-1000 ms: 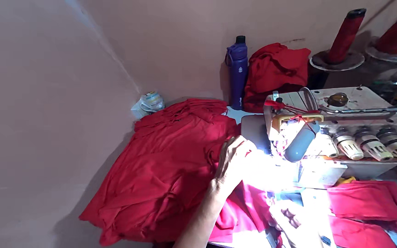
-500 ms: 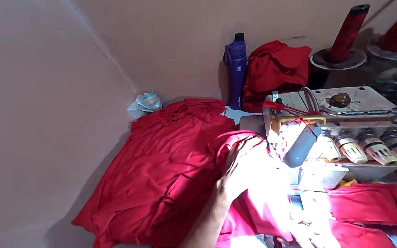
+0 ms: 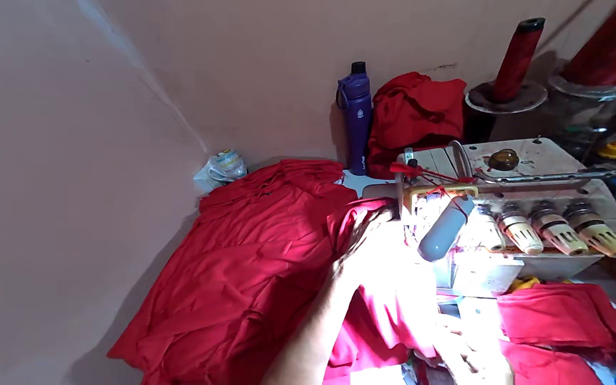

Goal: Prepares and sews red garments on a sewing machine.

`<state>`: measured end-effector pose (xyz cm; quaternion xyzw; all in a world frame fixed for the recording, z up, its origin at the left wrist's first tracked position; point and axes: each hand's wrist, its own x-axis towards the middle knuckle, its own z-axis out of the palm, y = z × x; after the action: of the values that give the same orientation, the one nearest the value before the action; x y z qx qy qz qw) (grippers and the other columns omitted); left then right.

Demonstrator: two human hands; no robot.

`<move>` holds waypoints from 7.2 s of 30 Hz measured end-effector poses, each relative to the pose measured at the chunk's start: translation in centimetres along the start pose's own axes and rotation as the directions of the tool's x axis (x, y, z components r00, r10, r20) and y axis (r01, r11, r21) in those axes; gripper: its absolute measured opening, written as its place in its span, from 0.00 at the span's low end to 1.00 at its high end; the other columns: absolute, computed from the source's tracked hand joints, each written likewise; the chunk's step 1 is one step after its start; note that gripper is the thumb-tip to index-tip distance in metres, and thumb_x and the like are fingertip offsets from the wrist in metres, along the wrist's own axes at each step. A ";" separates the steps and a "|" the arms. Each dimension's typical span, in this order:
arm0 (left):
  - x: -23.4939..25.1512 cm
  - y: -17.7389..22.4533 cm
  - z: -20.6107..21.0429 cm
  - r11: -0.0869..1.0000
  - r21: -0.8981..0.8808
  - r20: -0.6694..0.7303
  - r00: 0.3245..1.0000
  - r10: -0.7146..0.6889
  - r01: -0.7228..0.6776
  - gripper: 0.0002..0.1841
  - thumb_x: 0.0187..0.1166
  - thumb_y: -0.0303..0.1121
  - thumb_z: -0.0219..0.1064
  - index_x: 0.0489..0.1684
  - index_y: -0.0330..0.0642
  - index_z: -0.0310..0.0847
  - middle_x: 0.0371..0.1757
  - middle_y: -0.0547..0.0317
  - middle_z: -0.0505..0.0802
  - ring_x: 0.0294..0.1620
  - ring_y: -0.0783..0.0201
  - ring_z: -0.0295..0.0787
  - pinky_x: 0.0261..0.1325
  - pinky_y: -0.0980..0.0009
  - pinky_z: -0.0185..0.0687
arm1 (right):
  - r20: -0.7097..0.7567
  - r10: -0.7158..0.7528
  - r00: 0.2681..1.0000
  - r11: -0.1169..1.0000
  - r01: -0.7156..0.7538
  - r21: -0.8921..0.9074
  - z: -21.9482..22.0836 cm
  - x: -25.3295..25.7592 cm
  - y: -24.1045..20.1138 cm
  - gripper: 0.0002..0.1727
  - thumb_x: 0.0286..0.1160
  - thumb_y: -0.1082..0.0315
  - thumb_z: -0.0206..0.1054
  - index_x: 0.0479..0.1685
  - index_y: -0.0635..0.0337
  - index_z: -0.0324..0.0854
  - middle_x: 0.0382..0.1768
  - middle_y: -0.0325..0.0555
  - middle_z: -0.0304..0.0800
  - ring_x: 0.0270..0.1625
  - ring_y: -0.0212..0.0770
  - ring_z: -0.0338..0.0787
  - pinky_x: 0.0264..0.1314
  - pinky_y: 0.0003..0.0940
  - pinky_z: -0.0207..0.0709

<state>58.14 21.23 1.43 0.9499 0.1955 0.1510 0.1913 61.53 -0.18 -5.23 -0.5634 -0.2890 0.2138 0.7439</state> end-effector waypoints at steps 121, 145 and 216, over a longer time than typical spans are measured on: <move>-4.3 13.7 16.4 0.957 -0.202 -0.191 0.967 0.169 -0.207 0.04 0.71 0.30 0.73 0.34 0.41 0.92 0.41 0.49 0.90 0.49 0.51 0.87 0.55 0.58 0.79 | 0.184 0.165 0.969 0.881 -0.061 -0.469 -10.6 -8.6 -0.6 0.09 0.74 0.73 0.67 0.39 0.69 0.92 0.33 0.53 0.95 0.34 0.41 0.94 0.44 0.37 0.86; -11.5 11.2 7.8 0.572 -0.791 -0.144 0.975 0.168 -0.215 0.05 0.81 0.27 0.56 0.39 0.33 0.73 0.35 0.63 0.81 0.38 0.83 0.77 0.45 0.85 0.74 | 0.008 -0.100 0.995 0.921 0.095 -0.377 -9.5 -6.9 -1.2 0.23 0.84 0.57 0.63 0.45 0.75 0.87 0.47 0.48 0.88 0.47 0.15 0.84 0.51 0.11 0.79; -8.2 -0.6 0.6 0.938 -0.230 -0.792 0.610 -0.025 -0.260 0.08 0.65 0.21 0.75 0.39 0.30 0.85 0.34 0.56 0.92 0.35 0.77 0.86 0.43 0.84 0.82 | 0.014 -0.249 0.968 0.801 0.214 -0.559 5.7 4.1 -0.3 0.14 0.73 0.56 0.69 0.32 0.57 0.92 0.21 0.33 0.86 0.24 0.23 0.82 0.29 0.24 0.75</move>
<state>51.00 18.03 -1.11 0.7538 0.1681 0.5927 0.2284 60.70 6.43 -3.00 -0.7219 -0.3826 0.0107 0.5765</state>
